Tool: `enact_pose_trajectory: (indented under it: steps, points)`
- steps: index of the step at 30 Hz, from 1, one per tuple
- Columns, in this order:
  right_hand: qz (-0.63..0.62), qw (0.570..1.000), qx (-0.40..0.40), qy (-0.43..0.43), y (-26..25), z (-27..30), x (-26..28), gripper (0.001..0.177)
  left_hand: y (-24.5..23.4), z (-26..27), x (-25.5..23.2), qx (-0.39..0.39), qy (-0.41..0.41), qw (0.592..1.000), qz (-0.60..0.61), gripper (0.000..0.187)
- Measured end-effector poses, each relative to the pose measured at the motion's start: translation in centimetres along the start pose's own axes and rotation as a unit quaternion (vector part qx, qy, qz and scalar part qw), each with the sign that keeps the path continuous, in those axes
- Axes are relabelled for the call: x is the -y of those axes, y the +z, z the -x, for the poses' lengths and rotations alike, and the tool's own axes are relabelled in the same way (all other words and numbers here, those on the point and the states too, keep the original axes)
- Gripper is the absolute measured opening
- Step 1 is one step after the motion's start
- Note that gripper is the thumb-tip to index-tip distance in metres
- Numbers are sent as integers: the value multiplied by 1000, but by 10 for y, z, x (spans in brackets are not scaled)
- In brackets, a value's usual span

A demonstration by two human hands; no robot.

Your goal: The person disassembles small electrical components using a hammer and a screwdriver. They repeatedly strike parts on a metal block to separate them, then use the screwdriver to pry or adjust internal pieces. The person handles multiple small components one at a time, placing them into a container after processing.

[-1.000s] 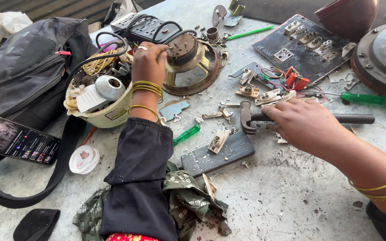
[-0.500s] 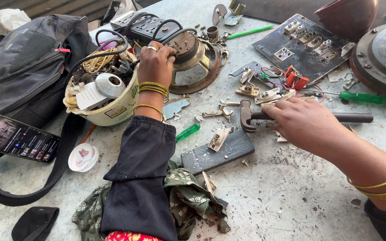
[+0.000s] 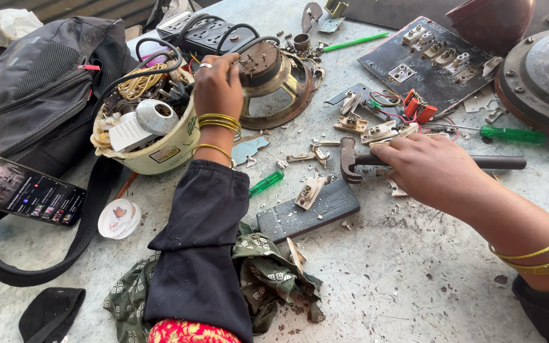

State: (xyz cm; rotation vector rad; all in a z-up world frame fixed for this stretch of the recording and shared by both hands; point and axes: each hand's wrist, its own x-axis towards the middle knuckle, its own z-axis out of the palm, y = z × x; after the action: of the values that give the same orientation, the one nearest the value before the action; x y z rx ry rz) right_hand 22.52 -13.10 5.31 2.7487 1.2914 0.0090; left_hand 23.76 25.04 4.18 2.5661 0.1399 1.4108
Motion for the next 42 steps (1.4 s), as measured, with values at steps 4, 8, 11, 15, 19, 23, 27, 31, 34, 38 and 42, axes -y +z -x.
enact_pose_trajectory:
  steps: [4, 8, 11, 15, 19, 23, 27, 31, 34, 38, 42]
  points:
    - [-9, 1000, -14, -10, -1, 1, -1, 51, -33, -7, -19, 29, -40, 995, 92, 11]
    - [-13, 1000, -2, -4, 2, 0, -3, 47, -79, -3, -56, 98, 55, 984, 139, 11]
    - [-37, 997, -65, -31, 5, -1, -3, 46, -104, 23, -94, 219, 66, 965, 128, 15]
    - [-46, 998, -53, -2, -1, 2, 2, 44, -136, 83, -130, 424, -10, 906, 8, 55]
    - [-112, 976, -180, -47, -12, 13, 18, 41, -145, 121, -132, 382, -14, 918, 108, 54]
    - [-185, 951, -236, -72, -29, 33, 39, 43, -129, 136, -127, 301, -8, 943, 142, 53]
    - [-205, 966, -148, -51, -41, 44, 52, 49, -122, 142, -120, 298, -10, 938, 179, 39]
    - [-247, 960, -131, -32, -42, 50, 57, 48, -125, 143, -110, 293, -18, 929, 225, 34]
    - [-296, 929, -204, -89, -41, 58, 58, 45, -121, 146, -104, 300, -39, 921, 244, 35]
    - [-246, 962, -99, -67, -26, 50, 61, 51, -117, 152, -100, 299, -38, 920, 250, 35]
    - [-124, 992, -3, 31, -20, 51, 53, 56, -118, 152, -100, 305, -44, 917, 254, 36]
